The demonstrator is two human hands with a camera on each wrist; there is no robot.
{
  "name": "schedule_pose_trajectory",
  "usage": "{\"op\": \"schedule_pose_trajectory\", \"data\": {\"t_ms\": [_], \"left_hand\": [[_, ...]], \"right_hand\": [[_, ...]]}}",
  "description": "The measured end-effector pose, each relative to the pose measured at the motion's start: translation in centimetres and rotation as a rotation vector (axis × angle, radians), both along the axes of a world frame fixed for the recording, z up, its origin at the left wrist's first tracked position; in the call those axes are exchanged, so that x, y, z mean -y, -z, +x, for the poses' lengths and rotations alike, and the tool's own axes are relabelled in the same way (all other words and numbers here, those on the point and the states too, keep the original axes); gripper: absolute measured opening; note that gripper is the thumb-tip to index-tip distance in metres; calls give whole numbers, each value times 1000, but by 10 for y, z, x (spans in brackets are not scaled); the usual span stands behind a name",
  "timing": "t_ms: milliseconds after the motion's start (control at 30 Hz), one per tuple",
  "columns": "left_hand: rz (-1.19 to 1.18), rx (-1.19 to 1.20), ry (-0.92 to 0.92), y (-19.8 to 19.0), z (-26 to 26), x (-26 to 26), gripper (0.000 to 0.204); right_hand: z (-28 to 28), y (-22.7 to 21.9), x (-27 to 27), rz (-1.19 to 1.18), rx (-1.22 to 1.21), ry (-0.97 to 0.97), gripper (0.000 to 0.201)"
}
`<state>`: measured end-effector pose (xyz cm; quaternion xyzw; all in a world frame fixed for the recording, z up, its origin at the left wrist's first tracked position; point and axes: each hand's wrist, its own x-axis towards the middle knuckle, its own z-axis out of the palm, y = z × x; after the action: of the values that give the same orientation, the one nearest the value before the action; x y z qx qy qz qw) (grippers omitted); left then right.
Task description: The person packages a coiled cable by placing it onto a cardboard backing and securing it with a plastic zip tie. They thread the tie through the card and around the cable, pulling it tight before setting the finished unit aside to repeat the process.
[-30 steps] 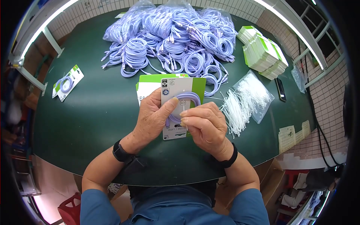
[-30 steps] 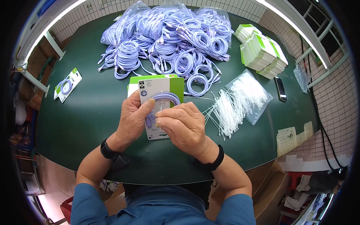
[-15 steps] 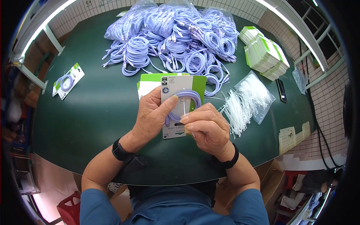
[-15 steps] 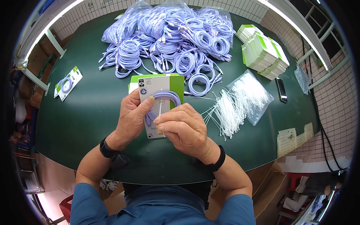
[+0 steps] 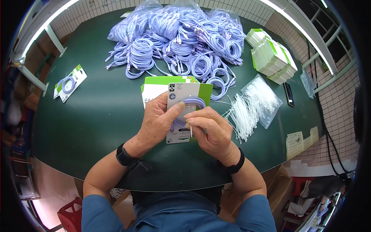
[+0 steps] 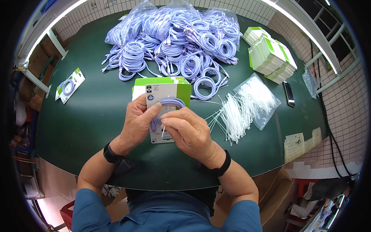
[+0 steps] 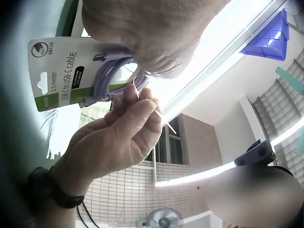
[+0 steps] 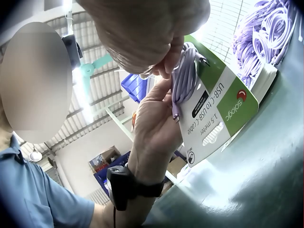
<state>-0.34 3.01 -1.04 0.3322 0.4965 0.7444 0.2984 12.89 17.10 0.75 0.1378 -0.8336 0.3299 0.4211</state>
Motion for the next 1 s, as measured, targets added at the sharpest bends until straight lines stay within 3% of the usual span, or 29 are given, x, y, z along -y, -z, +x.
{"op": "schedule_pose_trajectory", "data": {"t_ms": [33, 133, 167, 267, 533, 1000], "left_hand": [[3, 11, 6, 1, 1, 0, 31], [16, 39, 23, 3, 8, -2, 32], [6, 6, 25, 4, 11, -2, 32], [-13, -60, 31, 7, 15, -3, 32], [-65, -10, 48, 11, 12, -1, 31], [-38, -41, 27, 1, 14, 1, 29]], "right_hand": [[0, 1, 1, 1, 1, 0, 25], [2, 7, 6, -405, -26, 45, 20], [3, 6, 4, -401, -23, 47, 20], [4, 0, -11, -231, 64, 181, 17], [-8, 2, -27, 131, -58, 220, 29], [4, 1, -25, 228, -118, 148, 35]]}}
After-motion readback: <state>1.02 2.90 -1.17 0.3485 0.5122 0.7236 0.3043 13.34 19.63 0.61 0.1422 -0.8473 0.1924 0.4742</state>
